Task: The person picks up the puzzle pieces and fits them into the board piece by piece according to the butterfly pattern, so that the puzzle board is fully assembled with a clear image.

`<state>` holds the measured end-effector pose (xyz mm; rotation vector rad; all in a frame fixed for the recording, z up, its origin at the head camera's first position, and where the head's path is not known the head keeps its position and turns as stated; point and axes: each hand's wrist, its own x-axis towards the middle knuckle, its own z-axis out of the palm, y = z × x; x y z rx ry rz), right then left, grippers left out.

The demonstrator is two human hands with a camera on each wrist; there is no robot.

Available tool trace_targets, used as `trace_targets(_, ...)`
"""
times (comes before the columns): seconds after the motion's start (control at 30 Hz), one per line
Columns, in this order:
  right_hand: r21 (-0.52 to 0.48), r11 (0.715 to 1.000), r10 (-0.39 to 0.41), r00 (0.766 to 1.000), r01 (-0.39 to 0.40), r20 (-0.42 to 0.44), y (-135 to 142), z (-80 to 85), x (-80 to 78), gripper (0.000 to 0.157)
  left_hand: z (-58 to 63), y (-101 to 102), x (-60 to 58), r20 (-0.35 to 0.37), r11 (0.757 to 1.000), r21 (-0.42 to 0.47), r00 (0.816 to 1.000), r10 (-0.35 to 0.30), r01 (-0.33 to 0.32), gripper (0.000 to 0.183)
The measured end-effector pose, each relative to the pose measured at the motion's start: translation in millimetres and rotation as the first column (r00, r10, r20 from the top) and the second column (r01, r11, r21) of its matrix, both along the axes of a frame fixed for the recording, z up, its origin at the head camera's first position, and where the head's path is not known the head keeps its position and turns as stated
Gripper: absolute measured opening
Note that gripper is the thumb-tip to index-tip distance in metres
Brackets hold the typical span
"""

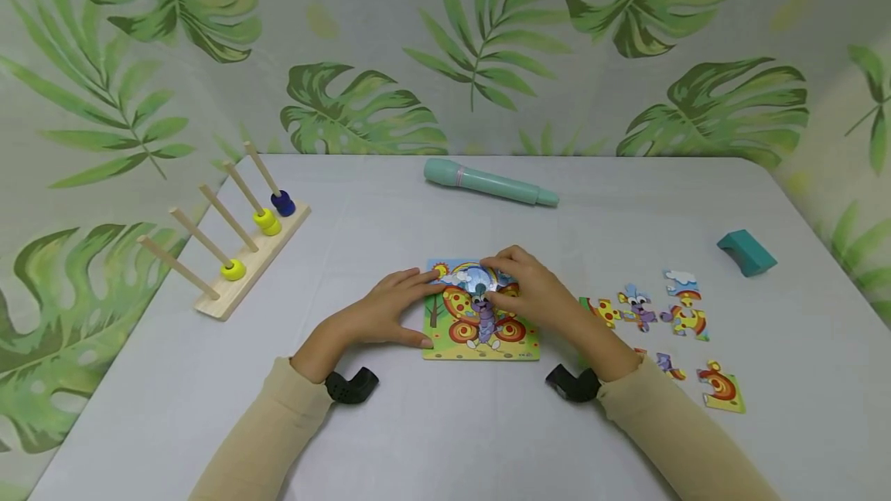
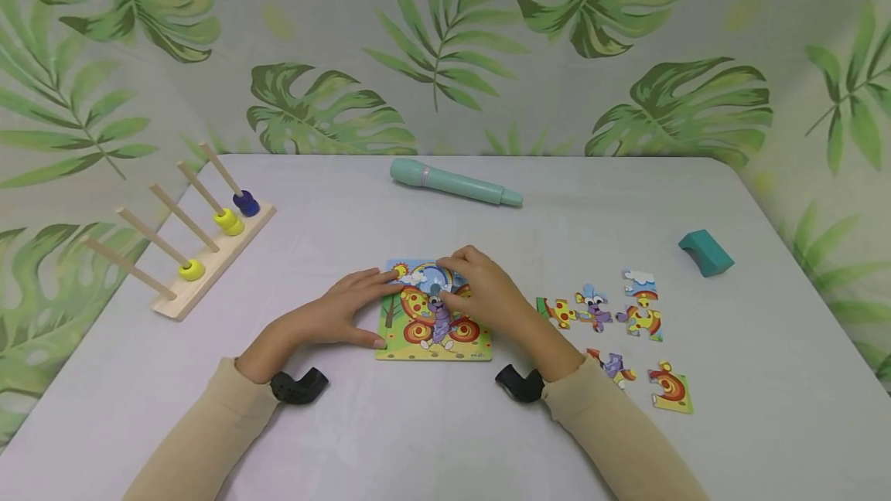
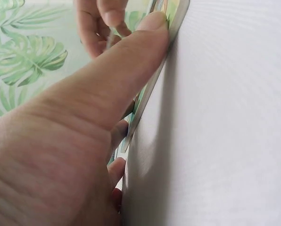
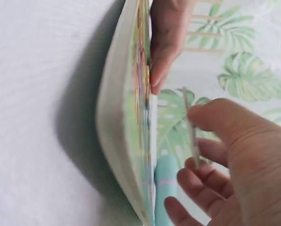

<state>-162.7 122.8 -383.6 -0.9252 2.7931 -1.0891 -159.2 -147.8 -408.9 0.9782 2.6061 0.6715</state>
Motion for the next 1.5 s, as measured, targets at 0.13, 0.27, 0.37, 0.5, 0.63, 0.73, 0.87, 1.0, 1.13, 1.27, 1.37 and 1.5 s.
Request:
trace_targets(0.13, 0.047, 0.999, 0.006, 1.000, -0.006, 0.016, -0.7, -6.8, -6.1, 0.043, 0.7, 0.0, 0.2, 0.001, 1.000, -0.001, 1.000, -0.002, 0.002, 0.081)
trace_targets(0.27, 0.087, 0.996, 0.023, 1.000, -0.022, -0.008, -1.6, -12.7, -11.7, 0.042, 0.6, -0.2, 0.6, -0.016, 1.000, 0.004, 1.000, -0.009, 0.009, 0.080)
trace_targets(0.37, 0.115, 0.993, 0.030, 0.999, -0.026, -0.028, -2.7, -15.3, -14.8, 0.041, 0.5, 0.3, 0.9, -0.034, 1.000, 0.010, 0.999, -0.013, 0.013, 0.080)
trace_targets(0.5, 0.126, 0.992, 0.022, 1.000, -0.019, -0.020, -3.8, -16.3, -17.2, 0.041, -0.1, 2.7, 1.3, -0.071, 1.000, 0.018, 0.997, -0.002, 0.004, 0.078)
trace_targets(0.63, 0.125, 0.992, 0.016, 1.000, -0.017, 0.005, -4.6, -15.7, -18.0, 0.041, -3.0, 7.4, 0.7, -0.136, 0.999, 0.032, 0.991, 0.011, -0.007, 0.077)
trace_targets(0.73, 0.124, 0.992, 0.019, 1.000, -0.021, 0.017, -5.4, -15.6, -18.5, 0.041, -5.2, 11.6, 0.4, -0.169, 0.998, 0.061, 0.986, 0.011, -0.001, 0.076)
trace_targets(0.87, 0.134, 0.991, 0.022, 0.999, -0.025, 0.025, -6.0, -16.4, -19.6, 0.040, -7.0, 16.6, 0.6, -0.207, 0.998, 0.065, 0.978, 0.016, -0.003, 0.078)
trace_targets(1.0, 0.143, 0.989, 0.027, 0.999, -0.030, 0.022, -5.7, -16.5, -20.0, 0.040, -8.2, 20.7, 0.7, -0.271, 1.000, 0.000, 0.963, 0.014, -0.014, 0.073)
trace_targets(1.13, 0.134, 0.990, 0.030, 0.999, -0.033, 0.018, -5.0, -16.3, -19.8, 0.041, -8.0, 24.7, 1.2, -0.305, 0.999, -0.027, 0.952, 0.010, -0.019, 0.064)
trace_targets(1.27, 0.116, 0.993, 0.022, 0.999, -0.025, 0.023, -4.7, -16.9, -20.0, 0.040, -7.5, 27.4, 0.5, -0.311, 0.999, -0.029, 0.950, 0.025, -0.036, 0.060)
trace_targets(1.37, 0.106, 0.994, 0.018, 0.999, -0.021, 0.034, -4.6, -17.3, -20.2, 0.040, -7.7, 28.5, -0.6, -0.316, 0.999, -0.032, 0.948, 0.030, -0.042, 0.058)
trace_targets(1.5, 0.098, 0.995, 0.015, 0.998, -0.020, 0.060, -4.3, -17.5, -20.3, 0.041, -7.5, 28.8, -1.0, -0.315, 0.998, -0.037, 0.949, 0.026, -0.040, 0.057)
